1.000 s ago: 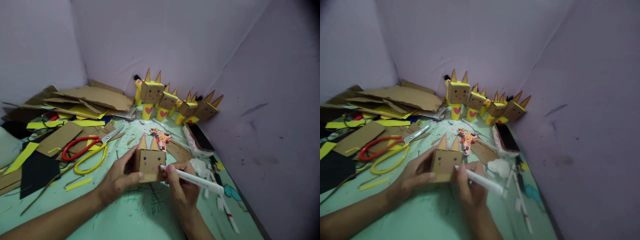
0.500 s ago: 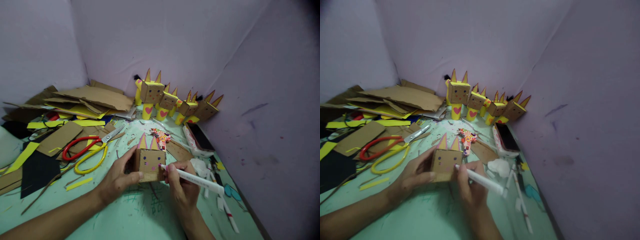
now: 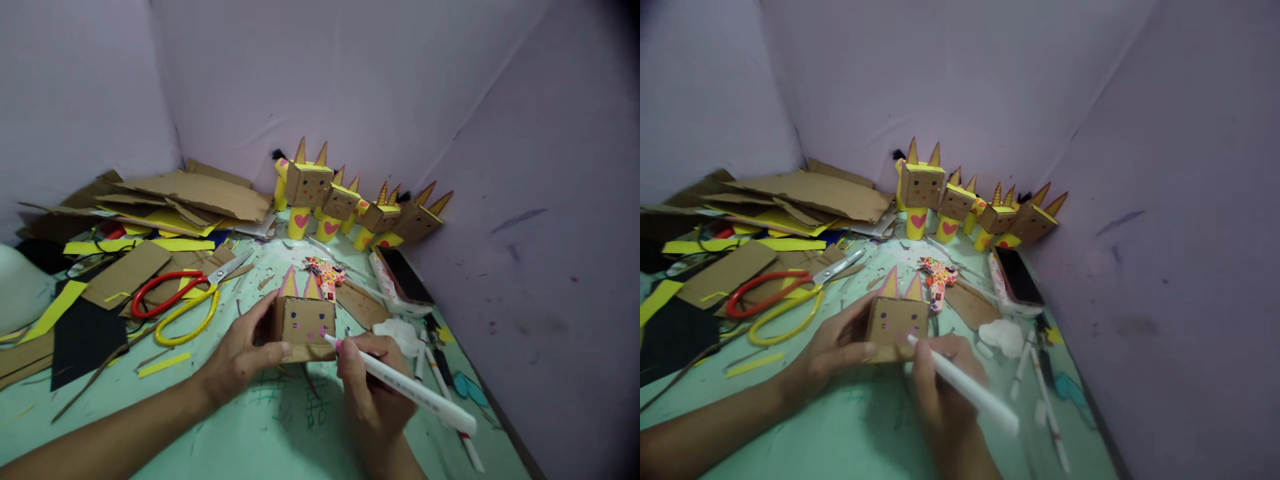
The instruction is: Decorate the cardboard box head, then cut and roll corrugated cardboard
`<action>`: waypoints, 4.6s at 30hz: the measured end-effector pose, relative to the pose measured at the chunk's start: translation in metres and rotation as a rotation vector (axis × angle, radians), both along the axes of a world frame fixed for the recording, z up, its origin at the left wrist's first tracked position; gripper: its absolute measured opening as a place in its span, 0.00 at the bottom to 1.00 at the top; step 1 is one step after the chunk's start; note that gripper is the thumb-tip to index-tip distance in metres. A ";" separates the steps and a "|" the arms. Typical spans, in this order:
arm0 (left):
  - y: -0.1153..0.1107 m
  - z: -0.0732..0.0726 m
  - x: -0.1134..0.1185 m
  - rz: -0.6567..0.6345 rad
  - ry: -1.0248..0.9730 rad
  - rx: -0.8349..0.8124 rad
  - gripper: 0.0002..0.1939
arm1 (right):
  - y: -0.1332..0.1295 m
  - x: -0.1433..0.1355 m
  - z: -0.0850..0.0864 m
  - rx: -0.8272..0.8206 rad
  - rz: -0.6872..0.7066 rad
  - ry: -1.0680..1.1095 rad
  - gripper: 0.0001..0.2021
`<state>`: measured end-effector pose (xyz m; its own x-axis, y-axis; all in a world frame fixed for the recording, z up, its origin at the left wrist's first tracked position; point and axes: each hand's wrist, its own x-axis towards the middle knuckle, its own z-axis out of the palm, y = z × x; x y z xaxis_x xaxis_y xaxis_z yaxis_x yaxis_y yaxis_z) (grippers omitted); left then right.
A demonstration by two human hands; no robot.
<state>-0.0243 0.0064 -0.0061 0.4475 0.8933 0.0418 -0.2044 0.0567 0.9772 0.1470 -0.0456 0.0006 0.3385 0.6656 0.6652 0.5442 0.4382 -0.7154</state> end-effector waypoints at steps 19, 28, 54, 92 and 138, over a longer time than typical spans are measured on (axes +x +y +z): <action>0.000 0.006 -0.001 -0.022 -0.004 0.054 0.39 | 0.004 -0.009 -0.003 -0.132 0.094 0.092 0.12; -0.001 0.007 0.000 -0.003 0.019 0.087 0.39 | 0.002 -0.008 -0.003 -0.171 0.080 0.084 0.12; 0.000 0.003 -0.002 0.000 0.052 0.090 0.40 | 0.002 -0.010 0.000 -0.222 0.126 0.234 0.12; 0.001 0.005 -0.001 -0.033 0.022 0.061 0.40 | 0.001 -0.009 0.000 -0.241 0.103 0.237 0.13; 0.000 -0.002 -0.001 -0.016 -0.005 0.009 0.45 | 0.001 -0.010 0.003 -0.204 0.109 0.288 0.12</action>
<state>-0.0251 0.0066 -0.0076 0.4612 0.8858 0.0523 -0.2085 0.0509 0.9767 0.1371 -0.0443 0.0038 0.4125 0.8171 0.4026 0.2656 0.3149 -0.9112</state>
